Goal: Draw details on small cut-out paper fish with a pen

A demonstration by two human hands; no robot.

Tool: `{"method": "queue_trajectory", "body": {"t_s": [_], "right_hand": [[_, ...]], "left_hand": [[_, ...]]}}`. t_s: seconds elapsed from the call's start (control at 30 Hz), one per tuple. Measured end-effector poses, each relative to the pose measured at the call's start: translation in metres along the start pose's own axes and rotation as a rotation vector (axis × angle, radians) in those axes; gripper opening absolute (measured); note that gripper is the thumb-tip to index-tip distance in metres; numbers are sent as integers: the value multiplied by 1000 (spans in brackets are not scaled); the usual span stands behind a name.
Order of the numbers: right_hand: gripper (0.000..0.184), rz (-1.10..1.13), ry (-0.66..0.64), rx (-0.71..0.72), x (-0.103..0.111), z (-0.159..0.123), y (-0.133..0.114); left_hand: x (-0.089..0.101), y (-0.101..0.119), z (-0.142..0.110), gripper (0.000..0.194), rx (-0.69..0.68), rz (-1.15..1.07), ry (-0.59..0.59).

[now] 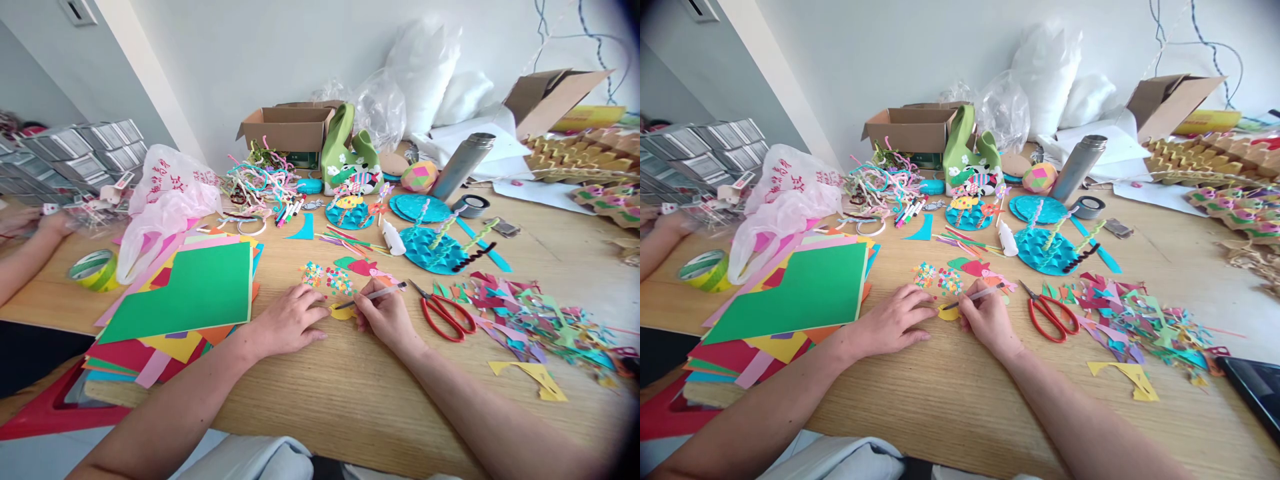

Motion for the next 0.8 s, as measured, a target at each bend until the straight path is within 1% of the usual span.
{"method": "queue_trajectory", "body": {"t_s": [0.5,0.8], "right_hand": [[27,2,1,1,1,-1,-3],[26,13,-8,-4,-1,-1,0]], "left_hand": [[0,0,0,39,-6,0,0],[1,1,0,39,-3,-4,4]]}}
Point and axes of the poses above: each hand's wrist, its own z-axis towards the middle knuckle, its own x-axis out of the back of the hand, y = z × x, the point moved 10 cm from there along z, towards the middle knuckle, and after that the axes turned 13 degrees about -z, right-handed, at the moved point
